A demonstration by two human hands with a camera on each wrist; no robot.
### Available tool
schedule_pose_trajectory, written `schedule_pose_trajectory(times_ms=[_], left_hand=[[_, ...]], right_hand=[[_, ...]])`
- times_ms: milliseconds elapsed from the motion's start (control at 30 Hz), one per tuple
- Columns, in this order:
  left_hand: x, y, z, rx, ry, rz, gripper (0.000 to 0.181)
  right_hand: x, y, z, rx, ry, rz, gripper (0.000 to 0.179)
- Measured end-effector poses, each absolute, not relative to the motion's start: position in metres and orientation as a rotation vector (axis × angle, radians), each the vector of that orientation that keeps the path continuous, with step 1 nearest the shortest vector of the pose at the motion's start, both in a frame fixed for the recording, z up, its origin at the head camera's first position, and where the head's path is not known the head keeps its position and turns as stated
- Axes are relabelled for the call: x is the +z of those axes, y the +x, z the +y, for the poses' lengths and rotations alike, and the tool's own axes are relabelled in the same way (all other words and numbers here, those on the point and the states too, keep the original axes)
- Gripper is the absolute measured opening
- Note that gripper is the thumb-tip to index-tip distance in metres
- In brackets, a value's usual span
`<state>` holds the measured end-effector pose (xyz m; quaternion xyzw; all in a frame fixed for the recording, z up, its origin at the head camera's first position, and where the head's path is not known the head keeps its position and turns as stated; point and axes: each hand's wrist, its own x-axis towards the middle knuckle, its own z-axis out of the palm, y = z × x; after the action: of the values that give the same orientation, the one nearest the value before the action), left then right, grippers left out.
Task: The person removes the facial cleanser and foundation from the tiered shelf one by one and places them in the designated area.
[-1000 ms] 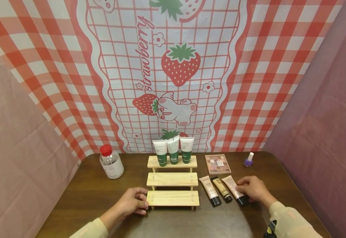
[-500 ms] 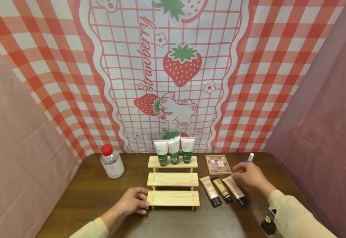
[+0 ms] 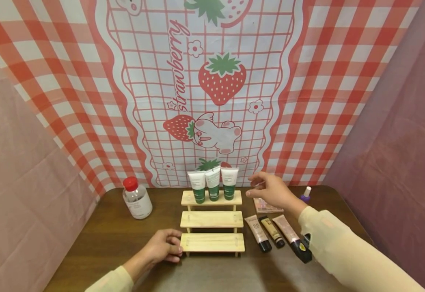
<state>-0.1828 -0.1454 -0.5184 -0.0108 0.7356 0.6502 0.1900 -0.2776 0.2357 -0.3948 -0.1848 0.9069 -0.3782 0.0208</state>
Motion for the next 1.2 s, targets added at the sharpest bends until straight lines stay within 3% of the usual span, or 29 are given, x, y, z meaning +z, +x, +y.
schedule_pose_trajectory(times_ms=[233, 1200], left_hand=[[-0.517, -0.184, -0.145, 1.827, -0.038, 2.067, 0.055], [-0.52, -0.183, -0.146, 1.838, -0.03, 2.056, 0.054]], right_hand=[[-0.395, -0.281, 0.206, -1.252, -0.537, 2.744, 0.058], [-0.41, -0.287, 0.18, -1.466, -0.424, 2.722, 0.033]])
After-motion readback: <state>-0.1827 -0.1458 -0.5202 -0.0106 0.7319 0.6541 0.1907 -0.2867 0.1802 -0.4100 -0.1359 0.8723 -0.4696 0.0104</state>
